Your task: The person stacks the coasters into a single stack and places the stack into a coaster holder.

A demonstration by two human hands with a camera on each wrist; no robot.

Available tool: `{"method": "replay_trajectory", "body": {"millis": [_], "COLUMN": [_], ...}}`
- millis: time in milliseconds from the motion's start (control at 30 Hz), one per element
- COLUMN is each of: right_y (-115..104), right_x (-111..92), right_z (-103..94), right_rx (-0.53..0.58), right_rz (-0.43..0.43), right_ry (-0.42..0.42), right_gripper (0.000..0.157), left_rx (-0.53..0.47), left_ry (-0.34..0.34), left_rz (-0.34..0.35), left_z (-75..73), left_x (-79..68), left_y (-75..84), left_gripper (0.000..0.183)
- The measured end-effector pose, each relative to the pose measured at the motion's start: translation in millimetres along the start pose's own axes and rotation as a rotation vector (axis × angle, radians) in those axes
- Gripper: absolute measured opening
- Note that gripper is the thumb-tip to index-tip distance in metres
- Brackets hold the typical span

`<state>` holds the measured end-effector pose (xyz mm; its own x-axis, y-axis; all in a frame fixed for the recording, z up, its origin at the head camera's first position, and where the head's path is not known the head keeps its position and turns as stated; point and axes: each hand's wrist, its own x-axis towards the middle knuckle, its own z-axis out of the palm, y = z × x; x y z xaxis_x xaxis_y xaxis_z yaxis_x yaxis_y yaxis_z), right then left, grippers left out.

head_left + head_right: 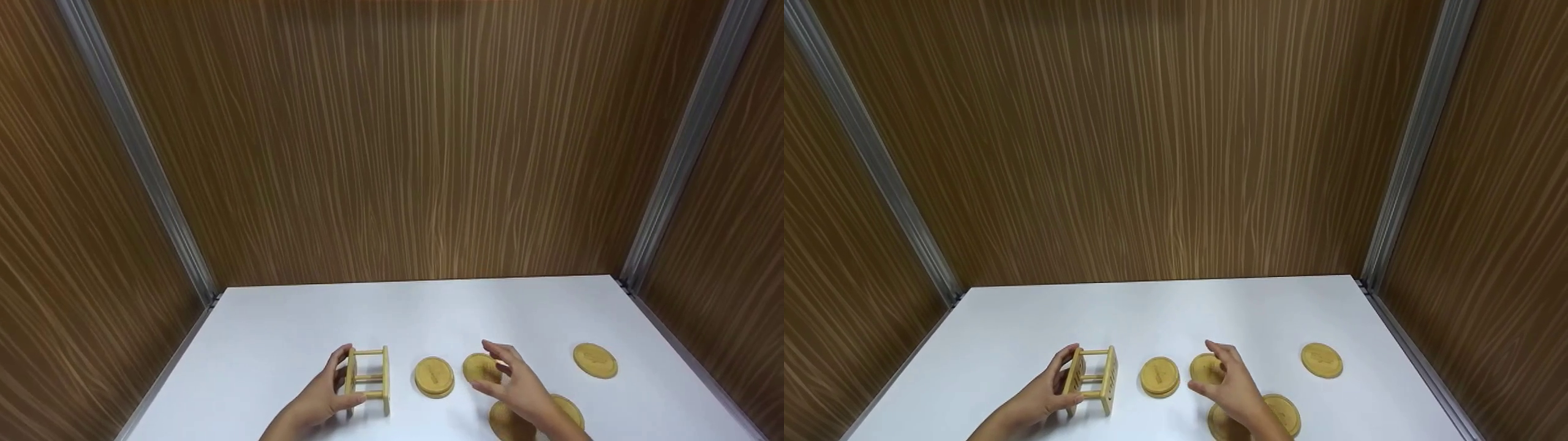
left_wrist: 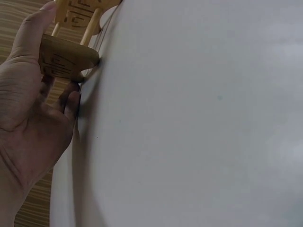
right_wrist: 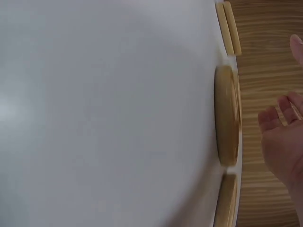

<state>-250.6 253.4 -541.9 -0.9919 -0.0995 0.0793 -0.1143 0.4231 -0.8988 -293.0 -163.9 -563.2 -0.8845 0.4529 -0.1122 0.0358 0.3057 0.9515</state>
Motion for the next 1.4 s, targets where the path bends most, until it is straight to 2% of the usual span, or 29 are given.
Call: {"method": "replay_trajectory", "body": {"millis": [200, 400, 633, 767, 933, 1033, 1233, 1400], "right_y": [14, 25, 31, 35, 45, 50, 59, 65], "right_x": [-8, -16, -25, -31, -38, -41, -47, -50], "right_z": [-26.4, -52.4, -70.9, -81.8, -99.0, -105.6, -110.3, -117.1], "right_rx": [-0.052, -0.070, -0.115, -0.135, -0.132, -0.146, -0.166, -0.159], "right_rz": [0.025, 0.098, 0.120, 0.113, 0.036, 0.025, 0.074, 0.106], "right_ry": [0.035, 0.036, 0.038, -0.010, -0.120, -0.163, -0.171, -0.196], "right_gripper": [0.087, 0.090, 0.095, 0.100, 0.096, 0.096, 0.103, 0.102], "left_rx": [0.009, -0.003, -0.016, -0.020, -0.033, -0.042, -0.038, -0.051], "left_ry": [-0.008, -0.006, -0.009, -0.008, 0.000, 0.000, 0.000, -0.006], "left_rz": [0.004, -0.006, -0.001, -0.001, -0.011, -0.015, -0.010, -0.006], "left_z": [-2.1, -1.9, -2.4, -2.0, -1.6, -1.4, -0.8, 0.5], "left_x": [-2.7, -0.8, -0.3, -0.4, 0.0, 0.2, 0.0, -0.8], "left_y": [1.9, 0.8, -1.8, -1.3, 0.0, 0.1, 0.4, 0.8], "left_gripper": [0.124, 0.125, 0.124, 0.125, 0.125, 0.126, 0.126, 0.124]}}
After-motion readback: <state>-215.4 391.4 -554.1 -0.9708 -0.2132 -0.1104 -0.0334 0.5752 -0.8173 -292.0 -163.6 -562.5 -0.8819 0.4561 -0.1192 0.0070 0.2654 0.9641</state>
